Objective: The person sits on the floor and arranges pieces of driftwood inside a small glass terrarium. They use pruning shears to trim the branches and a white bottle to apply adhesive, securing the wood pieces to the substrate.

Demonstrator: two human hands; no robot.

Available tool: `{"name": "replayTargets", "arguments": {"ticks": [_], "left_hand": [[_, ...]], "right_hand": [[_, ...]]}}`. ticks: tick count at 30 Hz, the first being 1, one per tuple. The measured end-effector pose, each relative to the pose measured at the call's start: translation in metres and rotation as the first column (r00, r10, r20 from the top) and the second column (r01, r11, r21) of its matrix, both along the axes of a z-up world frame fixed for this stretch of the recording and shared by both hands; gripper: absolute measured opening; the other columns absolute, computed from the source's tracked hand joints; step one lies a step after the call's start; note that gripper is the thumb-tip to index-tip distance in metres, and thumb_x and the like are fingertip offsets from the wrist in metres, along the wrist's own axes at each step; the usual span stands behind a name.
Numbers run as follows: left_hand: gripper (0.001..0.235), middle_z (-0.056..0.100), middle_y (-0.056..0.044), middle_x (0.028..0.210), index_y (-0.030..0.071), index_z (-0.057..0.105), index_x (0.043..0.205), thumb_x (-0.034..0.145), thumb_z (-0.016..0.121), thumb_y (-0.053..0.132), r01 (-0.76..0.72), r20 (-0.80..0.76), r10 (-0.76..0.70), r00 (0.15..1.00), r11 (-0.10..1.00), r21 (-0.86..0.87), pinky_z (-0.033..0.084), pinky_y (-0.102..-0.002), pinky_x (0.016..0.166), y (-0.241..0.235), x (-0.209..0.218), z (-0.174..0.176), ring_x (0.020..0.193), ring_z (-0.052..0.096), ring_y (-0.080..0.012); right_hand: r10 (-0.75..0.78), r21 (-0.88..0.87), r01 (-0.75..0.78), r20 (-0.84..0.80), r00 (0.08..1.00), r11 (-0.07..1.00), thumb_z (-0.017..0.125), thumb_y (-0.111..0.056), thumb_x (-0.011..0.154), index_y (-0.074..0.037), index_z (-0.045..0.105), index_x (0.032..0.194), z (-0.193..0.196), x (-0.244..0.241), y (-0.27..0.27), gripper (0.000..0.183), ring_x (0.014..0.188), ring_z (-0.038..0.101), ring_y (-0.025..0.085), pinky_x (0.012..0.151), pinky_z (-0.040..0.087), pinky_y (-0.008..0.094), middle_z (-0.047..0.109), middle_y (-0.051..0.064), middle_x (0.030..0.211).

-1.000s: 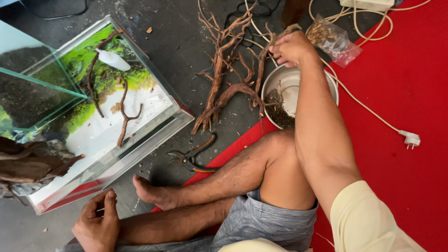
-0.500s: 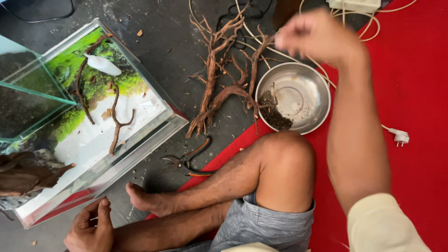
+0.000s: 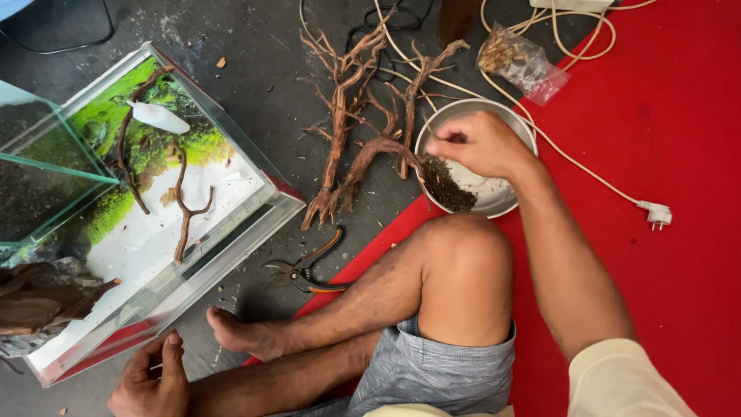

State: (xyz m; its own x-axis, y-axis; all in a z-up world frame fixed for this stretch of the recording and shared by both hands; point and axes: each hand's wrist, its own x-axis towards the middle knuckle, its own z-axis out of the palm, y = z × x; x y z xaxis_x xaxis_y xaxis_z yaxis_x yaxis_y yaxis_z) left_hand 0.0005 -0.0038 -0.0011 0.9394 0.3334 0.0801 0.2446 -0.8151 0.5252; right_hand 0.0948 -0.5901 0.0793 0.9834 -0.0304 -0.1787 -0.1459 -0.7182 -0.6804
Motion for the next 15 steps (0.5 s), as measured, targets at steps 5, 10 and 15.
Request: {"name": "replayTargets", "arguments": {"ticks": [5, 10, 15], "left_hand": [[0.015, 0.075, 0.004, 0.092, 0.020, 0.083, 0.117, 0.116, 0.080, 0.035, 0.016, 0.022, -0.017, 1.000, 0.999, 0.045, 0.051, -0.024, 0.083, 0.013, 0.000, -0.018, 0.077, 0.068, -0.0091], [0.017, 0.076, 0.003, 0.093, 0.020, 0.083, 0.119, 0.115, 0.079, 0.036, 0.009, 0.019, -0.009, 1.000, 1.000, 0.029, 0.051, -0.023, 0.086, 0.009, 0.000, -0.011, 0.079, 0.069, -0.0085], [0.024, 0.075, 0.005, 0.087, 0.026, 0.084, 0.119, 0.112, 0.077, 0.048, -0.024, -0.039, 0.027, 0.999, 0.996, 0.082, 0.051, -0.026, 0.082, 0.012, 0.000, -0.012, 0.074, 0.067, -0.0103]], "right_hand": [[-0.059, -0.003, 0.060, 0.130, 0.990, 0.998, 0.079, -0.031, 0.095, -0.015, 0.079, 0.081, -0.006, 0.026, 0.014, 0.022, 0.066, 0.059, 0.006, 0.065, 0.044, 0.029, 0.075, -0.004, 0.071], [-0.118, 0.118, 0.099, 0.166, 0.979, 0.988, 0.079, -0.023, 0.097, -0.012, 0.080, 0.088, 0.015, 0.036, 0.031, 0.015, 0.066, 0.070, 0.006, 0.061, 0.052, 0.026, 0.079, 0.001, 0.077], [-0.221, 0.269, 0.141, 0.297, 0.929, 0.953, 0.074, -0.013, 0.107, -0.009, 0.071, 0.091, 0.017, 0.046, 0.013, 0.016, 0.066, 0.074, 0.011, 0.059, 0.057, 0.024, 0.074, 0.004, 0.077]]}}
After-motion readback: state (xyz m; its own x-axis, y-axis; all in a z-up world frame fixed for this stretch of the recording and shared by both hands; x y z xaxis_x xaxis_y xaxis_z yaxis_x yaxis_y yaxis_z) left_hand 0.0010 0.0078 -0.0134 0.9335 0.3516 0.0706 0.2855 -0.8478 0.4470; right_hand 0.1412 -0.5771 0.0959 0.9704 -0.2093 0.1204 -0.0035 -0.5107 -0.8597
